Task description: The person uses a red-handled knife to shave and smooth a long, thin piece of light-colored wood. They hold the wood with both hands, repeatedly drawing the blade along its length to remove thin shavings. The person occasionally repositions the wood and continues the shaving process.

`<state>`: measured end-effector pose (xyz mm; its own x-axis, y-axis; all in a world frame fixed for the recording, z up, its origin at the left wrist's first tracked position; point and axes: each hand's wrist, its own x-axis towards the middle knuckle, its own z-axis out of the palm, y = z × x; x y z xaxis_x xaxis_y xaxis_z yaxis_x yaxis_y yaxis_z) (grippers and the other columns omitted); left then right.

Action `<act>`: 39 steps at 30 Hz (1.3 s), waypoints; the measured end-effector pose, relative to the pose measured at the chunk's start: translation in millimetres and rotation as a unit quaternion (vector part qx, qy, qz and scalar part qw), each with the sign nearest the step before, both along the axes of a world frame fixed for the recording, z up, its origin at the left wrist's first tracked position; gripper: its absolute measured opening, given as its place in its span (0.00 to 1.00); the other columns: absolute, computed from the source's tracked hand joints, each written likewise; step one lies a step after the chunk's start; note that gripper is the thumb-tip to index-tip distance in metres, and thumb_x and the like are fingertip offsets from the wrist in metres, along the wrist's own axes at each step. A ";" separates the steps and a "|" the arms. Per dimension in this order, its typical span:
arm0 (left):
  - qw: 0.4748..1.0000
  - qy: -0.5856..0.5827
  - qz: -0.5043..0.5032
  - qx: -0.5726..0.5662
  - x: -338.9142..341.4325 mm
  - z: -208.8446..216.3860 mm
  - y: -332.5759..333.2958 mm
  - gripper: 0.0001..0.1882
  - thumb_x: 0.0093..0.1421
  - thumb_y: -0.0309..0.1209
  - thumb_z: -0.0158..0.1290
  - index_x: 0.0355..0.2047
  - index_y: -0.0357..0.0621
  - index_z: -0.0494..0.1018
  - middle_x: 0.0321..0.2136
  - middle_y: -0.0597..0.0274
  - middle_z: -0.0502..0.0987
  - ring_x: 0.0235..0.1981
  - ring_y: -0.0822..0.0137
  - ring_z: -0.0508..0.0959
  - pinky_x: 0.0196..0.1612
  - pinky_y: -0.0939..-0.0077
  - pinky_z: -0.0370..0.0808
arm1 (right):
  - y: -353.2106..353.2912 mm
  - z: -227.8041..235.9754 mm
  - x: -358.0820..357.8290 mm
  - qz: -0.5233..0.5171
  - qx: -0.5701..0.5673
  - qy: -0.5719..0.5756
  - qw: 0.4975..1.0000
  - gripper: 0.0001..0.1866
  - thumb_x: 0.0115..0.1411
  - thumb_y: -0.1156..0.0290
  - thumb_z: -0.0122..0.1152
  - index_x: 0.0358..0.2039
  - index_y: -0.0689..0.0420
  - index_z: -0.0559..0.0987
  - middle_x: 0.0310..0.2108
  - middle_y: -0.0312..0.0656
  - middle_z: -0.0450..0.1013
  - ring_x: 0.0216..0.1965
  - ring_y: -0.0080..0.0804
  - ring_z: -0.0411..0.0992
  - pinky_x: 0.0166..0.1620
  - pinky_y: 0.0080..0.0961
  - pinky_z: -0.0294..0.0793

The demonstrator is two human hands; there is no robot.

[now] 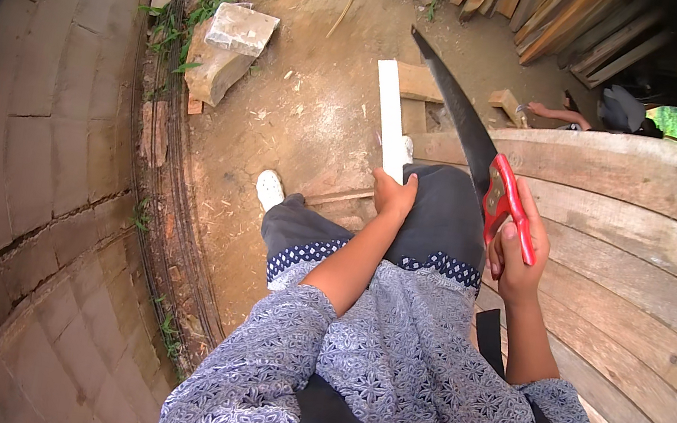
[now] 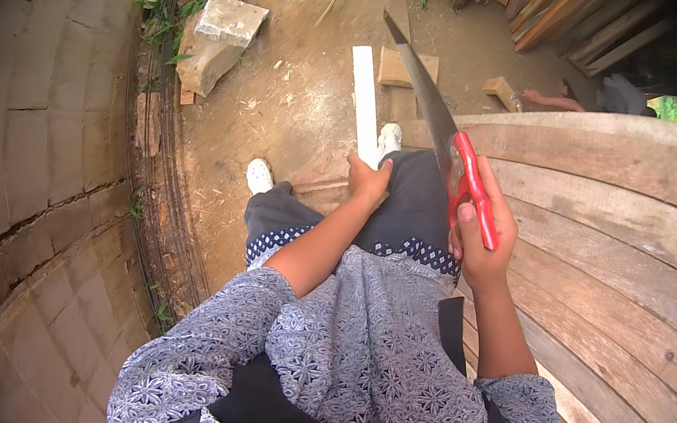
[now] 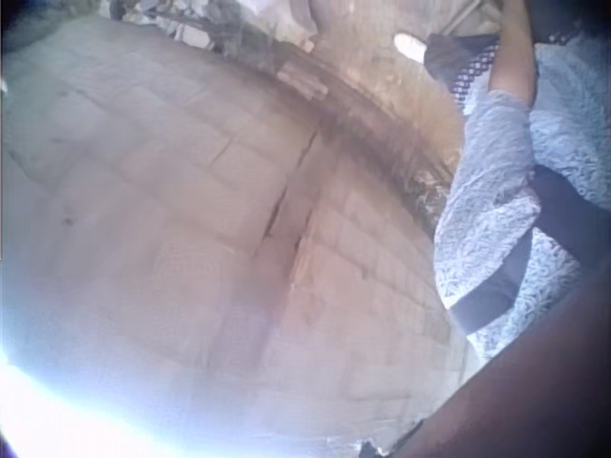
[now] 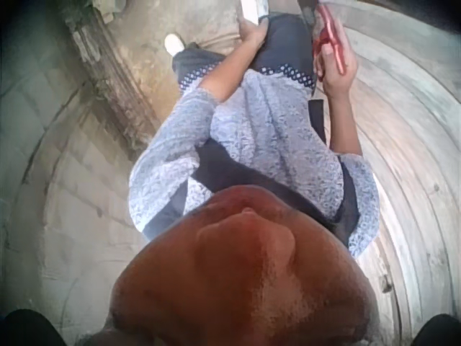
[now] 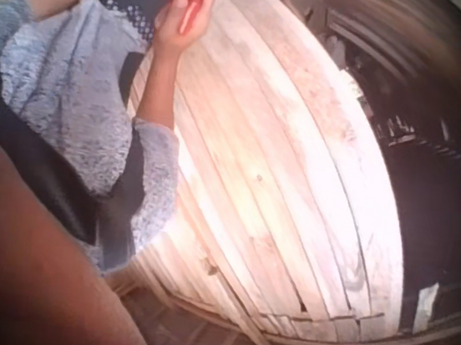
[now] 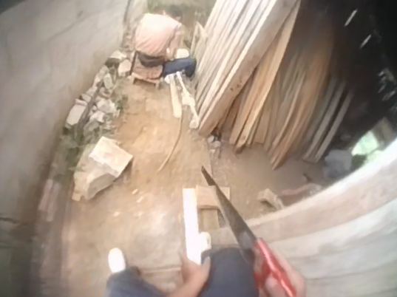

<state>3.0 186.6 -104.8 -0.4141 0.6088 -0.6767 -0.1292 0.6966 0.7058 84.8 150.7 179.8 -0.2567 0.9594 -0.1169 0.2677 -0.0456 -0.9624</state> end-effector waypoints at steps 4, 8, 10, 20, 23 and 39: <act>0.997 -0.067 0.018 0.025 1.0 0.6 7.4 0.35 0.52 0.44 0.67 0.51 0.35 0.64 0.46 0.39 0.77 0.48 0.44 0.78 0.50 0.55 0.74 | -14.8 27.8 -21.7 -0.023 0.008 -0.039 0.999 0.34 0.71 0.65 0.54 0.70 0.67 0.55 0.25 0.34 0.70 0.14 0.13 0.59 0.17 0.15 0.61; 0.992 -0.109 0.038 0.049 -10.3 -34.0 17.7 0.26 0.52 0.42 0.69 0.39 0.33 0.72 0.34 0.48 0.80 0.31 0.58 0.81 0.33 0.64 0.77 | -20.4 41.9 -37.1 -0.038 0.027 -0.045 0.998 0.34 0.71 0.66 0.52 0.71 0.68 0.52 0.20 0.32 0.64 0.13 0.14 0.59 0.18 0.15 0.63; 0.987 -0.139 0.051 0.069 -11.5 -41.8 16.4 0.19 0.54 0.38 0.67 0.32 0.35 0.74 0.24 0.58 0.78 0.16 0.69 0.74 0.18 0.71 0.70 | -24.5 47.0 -37.6 -0.049 0.033 -0.048 0.997 0.35 0.72 0.65 0.51 0.71 0.68 0.51 0.19 0.31 0.62 0.14 0.15 0.59 0.18 0.15 0.64; 0.598 -0.786 -0.049 0.151 -55.2 -115.1 10.4 0.12 0.56 0.28 0.56 0.41 0.50 0.70 0.22 0.67 0.71 0.26 0.65 0.76 0.41 0.57 0.77 | -18.9 33.9 -26.6 -0.082 0.012 -0.030 0.996 0.35 0.72 0.62 0.50 0.71 0.68 0.52 0.16 0.32 0.62 0.14 0.17 0.60 0.20 0.17 0.66; 0.659 -0.742 -0.081 0.088 -77.8 -75.4 3.3 0.12 0.57 0.30 0.56 0.42 0.49 0.69 0.27 0.64 0.73 0.31 0.64 0.77 0.48 0.54 0.76 | -33.8 27.7 -0.5 -0.118 -0.008 -0.022 0.993 0.36 0.72 0.61 0.52 0.71 0.67 0.51 0.17 0.31 0.61 0.15 0.17 0.61 0.21 0.17 0.67; 0.903 -0.423 -0.006 0.071 -67.4 -43.4 0.8 0.14 0.64 0.41 0.58 0.29 0.46 0.71 0.16 0.67 0.67 0.17 0.68 0.70 0.25 0.68 0.73 | 28.0 -62.1 -8.6 -0.031 -0.034 0.037 0.998 0.28 0.68 0.69 0.59 0.67 0.61 0.66 0.40 0.41 0.76 0.32 0.19 0.72 0.37 0.19 0.75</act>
